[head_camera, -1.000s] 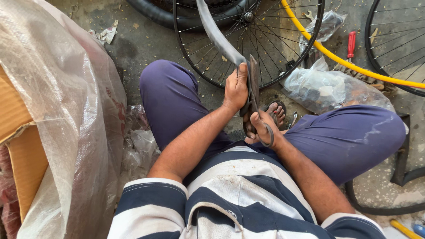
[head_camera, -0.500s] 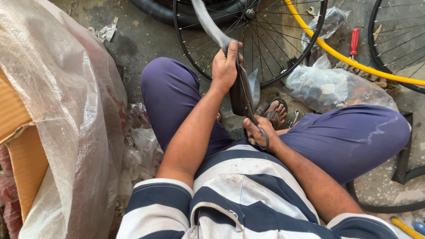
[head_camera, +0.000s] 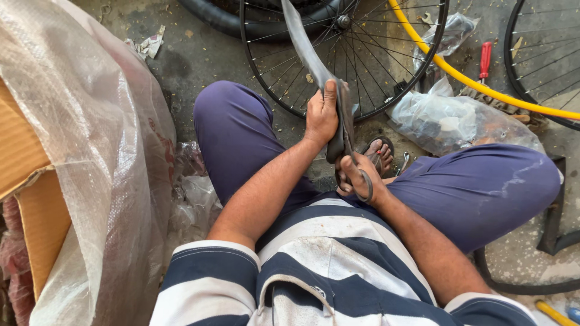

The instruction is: The person sits on the floor and uses large shears to cut a bicycle inner tube into strips. They hold the tube with one hand and cut with the other, producing several long rubber strips.

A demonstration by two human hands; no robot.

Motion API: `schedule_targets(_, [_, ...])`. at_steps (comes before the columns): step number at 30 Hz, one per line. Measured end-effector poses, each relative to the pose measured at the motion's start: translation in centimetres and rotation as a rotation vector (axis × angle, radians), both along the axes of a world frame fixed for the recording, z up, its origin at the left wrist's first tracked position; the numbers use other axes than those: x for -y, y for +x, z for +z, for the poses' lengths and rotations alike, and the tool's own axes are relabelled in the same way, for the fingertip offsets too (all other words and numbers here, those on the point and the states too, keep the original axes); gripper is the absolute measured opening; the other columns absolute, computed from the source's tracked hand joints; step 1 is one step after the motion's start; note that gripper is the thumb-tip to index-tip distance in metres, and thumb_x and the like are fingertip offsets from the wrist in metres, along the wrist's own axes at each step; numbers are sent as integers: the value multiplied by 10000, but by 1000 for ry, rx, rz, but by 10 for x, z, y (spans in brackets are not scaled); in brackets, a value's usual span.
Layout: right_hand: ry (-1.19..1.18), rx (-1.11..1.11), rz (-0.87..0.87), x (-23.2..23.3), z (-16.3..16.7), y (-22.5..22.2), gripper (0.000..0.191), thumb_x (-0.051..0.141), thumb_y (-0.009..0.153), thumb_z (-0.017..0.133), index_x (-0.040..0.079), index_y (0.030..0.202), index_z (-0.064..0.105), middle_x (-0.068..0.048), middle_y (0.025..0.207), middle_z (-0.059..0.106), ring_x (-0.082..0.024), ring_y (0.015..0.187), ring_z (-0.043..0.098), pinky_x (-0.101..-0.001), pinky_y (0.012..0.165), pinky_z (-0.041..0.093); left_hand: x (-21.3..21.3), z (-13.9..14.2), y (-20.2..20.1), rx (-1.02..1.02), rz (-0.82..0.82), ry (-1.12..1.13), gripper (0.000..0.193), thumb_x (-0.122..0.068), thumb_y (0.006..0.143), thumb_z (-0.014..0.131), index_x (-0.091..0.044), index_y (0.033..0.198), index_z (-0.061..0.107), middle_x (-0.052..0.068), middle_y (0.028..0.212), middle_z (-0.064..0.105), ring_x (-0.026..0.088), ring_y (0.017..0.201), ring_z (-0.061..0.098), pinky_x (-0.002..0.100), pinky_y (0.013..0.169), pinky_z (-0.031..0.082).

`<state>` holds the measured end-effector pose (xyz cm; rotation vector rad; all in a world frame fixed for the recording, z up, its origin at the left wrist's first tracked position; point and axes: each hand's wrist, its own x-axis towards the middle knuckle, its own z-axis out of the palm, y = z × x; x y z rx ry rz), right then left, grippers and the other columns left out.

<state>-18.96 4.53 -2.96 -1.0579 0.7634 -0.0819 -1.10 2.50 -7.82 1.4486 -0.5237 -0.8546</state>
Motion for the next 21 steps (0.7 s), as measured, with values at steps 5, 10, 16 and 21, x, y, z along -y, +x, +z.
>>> schedule_targets(5, [-176,-164,37,-2,2,-3,748,722,884,574,-26,917,545,-44,621,500,-137,441,498,-292,430,438,-1,-4,-2,-8,-12,-43,697,-634,1044,380,-26,1075,719,47,794,650,133,736,613,317,684,520])
schedule_targets(10, [49,41,-32,7,-2,0,718,709,941,503,-3,956,598,-13,668,507,-86,471,483,-245,425,379,-13,-7,-20,47,-45,108,737,-649,1053,365,19,1009,674,76,767,655,173,714,618,359,688,542])
schedule_targets(16, [-44,-167,-33,-2,-6,-2,661,654,944,539,-6,906,566,-30,629,489,-110,412,447,-263,389,361,12,-5,23,-475,-58,318,780,-677,994,463,67,954,691,135,796,679,249,695,663,415,690,536])
schedule_targets(21, [-84,-251,-2,-6,-8,5,666,659,946,509,1,872,583,-29,610,498,-104,421,469,-258,396,377,39,-21,48,-272,102,381,670,-611,929,597,35,1082,688,151,893,723,310,844,708,461,789,548])
